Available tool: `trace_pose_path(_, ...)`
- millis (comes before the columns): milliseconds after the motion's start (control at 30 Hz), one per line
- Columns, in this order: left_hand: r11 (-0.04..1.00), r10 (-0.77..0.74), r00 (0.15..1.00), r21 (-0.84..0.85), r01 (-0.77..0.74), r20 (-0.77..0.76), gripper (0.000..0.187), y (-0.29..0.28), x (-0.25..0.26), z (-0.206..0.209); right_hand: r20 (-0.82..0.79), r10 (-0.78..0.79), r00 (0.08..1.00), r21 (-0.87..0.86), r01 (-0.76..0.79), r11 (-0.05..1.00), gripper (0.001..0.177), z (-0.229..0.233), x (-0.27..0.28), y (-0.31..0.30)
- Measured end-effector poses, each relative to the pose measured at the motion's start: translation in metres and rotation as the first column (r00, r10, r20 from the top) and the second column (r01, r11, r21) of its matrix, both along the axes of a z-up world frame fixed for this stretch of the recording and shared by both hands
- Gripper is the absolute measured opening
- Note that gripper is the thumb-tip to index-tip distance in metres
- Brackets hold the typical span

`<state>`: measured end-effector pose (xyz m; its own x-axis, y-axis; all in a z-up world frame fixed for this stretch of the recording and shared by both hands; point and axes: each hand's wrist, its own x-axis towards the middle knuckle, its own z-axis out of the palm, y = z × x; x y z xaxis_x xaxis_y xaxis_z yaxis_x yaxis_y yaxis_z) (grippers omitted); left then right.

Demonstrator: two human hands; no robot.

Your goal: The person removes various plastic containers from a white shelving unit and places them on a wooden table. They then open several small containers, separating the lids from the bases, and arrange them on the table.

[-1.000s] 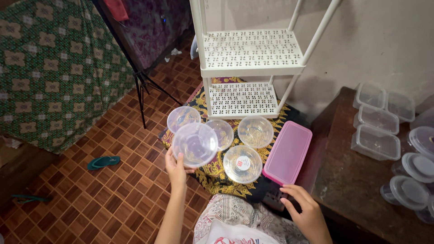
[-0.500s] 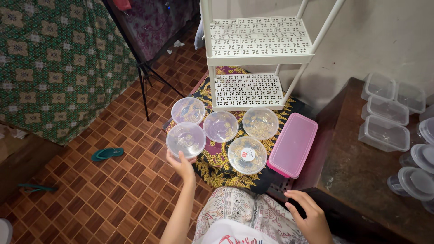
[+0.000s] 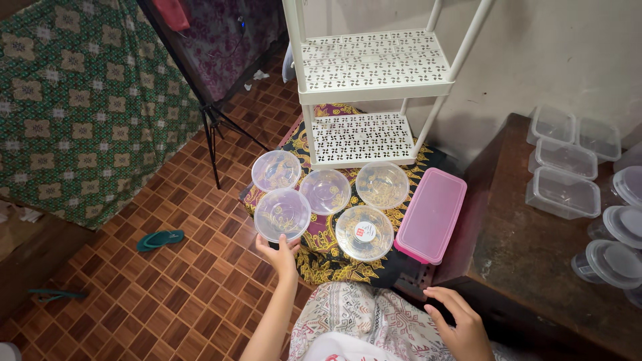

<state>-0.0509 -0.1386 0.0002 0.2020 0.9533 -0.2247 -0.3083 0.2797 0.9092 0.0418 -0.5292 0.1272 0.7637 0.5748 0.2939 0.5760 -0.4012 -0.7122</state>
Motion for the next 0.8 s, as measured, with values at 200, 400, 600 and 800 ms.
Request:
trace_pose_path(200,0.998,-0.060,0.993,-0.025,0.058,-0.097,0.080,0.000,-0.001,0.008,-0.078,-0.010,0.997,-0.030,0.008,1.000,0.027,-0.010,0.000,-0.002)
trace_pose_path(400,0.998,-0.024,0.982,-0.060,0.013,-0.185,0.088,0.006,0.005,-0.002,-0.018,-0.008,1.000,-0.014,0.008,1.000,0.027,-0.024,-0.002,-0.013)
trace_pose_path(600,0.998,-0.062,0.978,-0.028,0.057,-0.198,0.092,0.005,0.006,-0.008,-0.031,-0.064,0.997,-0.022,0.063,0.998,0.027,-0.028,-0.005,-0.026)
trace_pose_path(800,0.996,-0.086,0.981,-0.008,0.086,-0.171,0.090,-0.010,0.009,-0.012,-0.047,-0.079,0.996,-0.017,0.079,0.997,0.029,-0.023,-0.005,-0.025)
